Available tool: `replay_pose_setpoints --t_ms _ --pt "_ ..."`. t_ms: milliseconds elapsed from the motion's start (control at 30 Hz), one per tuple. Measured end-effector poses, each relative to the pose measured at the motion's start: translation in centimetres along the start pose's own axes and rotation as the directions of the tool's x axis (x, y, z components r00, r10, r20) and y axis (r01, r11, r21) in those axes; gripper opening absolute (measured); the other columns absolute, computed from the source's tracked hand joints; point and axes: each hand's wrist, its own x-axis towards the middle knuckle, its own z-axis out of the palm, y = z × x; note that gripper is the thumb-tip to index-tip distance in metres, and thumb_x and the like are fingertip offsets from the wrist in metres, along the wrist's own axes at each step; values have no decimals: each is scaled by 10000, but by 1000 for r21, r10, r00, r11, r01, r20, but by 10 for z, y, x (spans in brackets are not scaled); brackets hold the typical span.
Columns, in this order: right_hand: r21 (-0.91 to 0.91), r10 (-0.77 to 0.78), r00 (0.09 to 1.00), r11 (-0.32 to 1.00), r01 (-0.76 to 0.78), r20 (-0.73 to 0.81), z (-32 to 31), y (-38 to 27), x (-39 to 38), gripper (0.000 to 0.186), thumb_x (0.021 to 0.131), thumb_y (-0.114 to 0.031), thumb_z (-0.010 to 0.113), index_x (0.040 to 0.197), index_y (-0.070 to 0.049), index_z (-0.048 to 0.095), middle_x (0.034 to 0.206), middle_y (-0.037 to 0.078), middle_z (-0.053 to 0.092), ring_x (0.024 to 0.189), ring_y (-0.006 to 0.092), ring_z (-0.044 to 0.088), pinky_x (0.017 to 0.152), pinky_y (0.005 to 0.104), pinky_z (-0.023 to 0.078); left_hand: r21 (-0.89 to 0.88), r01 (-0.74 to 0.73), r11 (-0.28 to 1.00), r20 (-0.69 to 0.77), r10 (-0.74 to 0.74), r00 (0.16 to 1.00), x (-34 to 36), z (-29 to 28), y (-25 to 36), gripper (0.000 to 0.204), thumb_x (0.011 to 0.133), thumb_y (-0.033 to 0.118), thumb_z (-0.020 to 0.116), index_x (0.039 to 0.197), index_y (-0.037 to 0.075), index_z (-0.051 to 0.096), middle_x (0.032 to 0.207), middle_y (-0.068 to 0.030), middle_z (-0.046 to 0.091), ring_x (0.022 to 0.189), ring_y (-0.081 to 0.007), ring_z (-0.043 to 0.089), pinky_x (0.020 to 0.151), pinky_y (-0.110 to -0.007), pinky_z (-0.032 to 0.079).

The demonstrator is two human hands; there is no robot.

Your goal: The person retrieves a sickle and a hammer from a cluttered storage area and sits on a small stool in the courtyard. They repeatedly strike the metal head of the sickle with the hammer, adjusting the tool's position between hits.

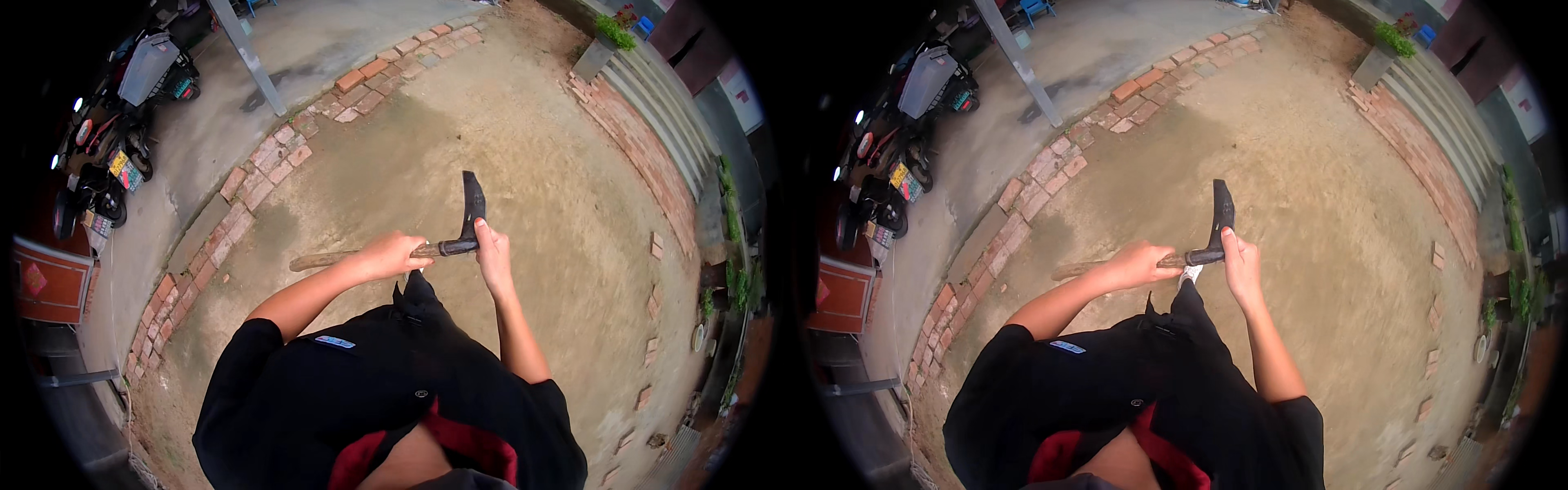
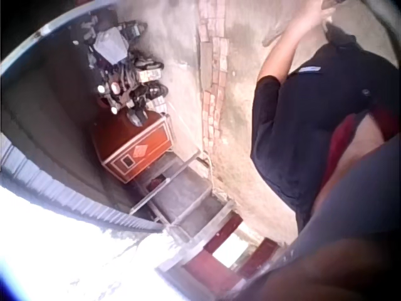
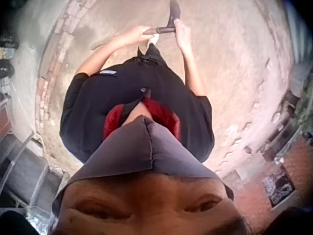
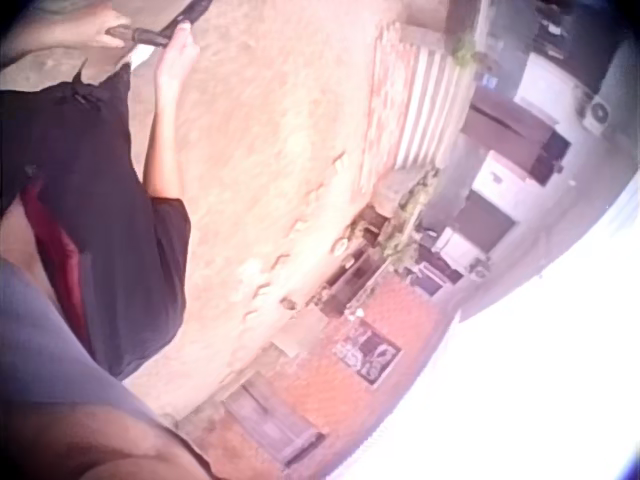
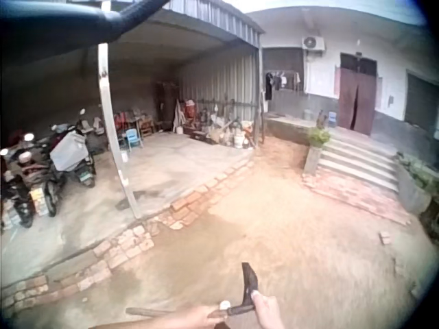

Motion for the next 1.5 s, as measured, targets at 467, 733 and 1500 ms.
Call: replay_pose_setpoints --t_ms 467,733,1500 --pt "32 -208 972 978 206 109 56 -111 498 484 989 -341 465 603 -55 407 572 -58 348 553 61 312 485 281 264 -272 140 952 -90 -170 981 361 -236 -166 375 827 409 688 867 42 623 589 -54 561 537 -180 533 529 -354 422" --pt "109 -269 962 959 263 45 77 -167 776 475 980 -369 464 579 -116 445 524 -72 369 443 39 317 413 246 234 -235 170 957 105 -149 983 582 -432 -237 418 851 395 656 756 -2 567 575 -32 494 553 -153 477 540 -343 388" --pt "130 -434 900 896 425 46 88 -334 1501 439 1013 -359 415 724 -39 497 654 19 514 520 80 474 458 220 381 -802 232 550 89 -274 958 1168 -773 -464 545 980 538 350 1392 182 339 694 26 431 497 -42 372 459 -200 321"
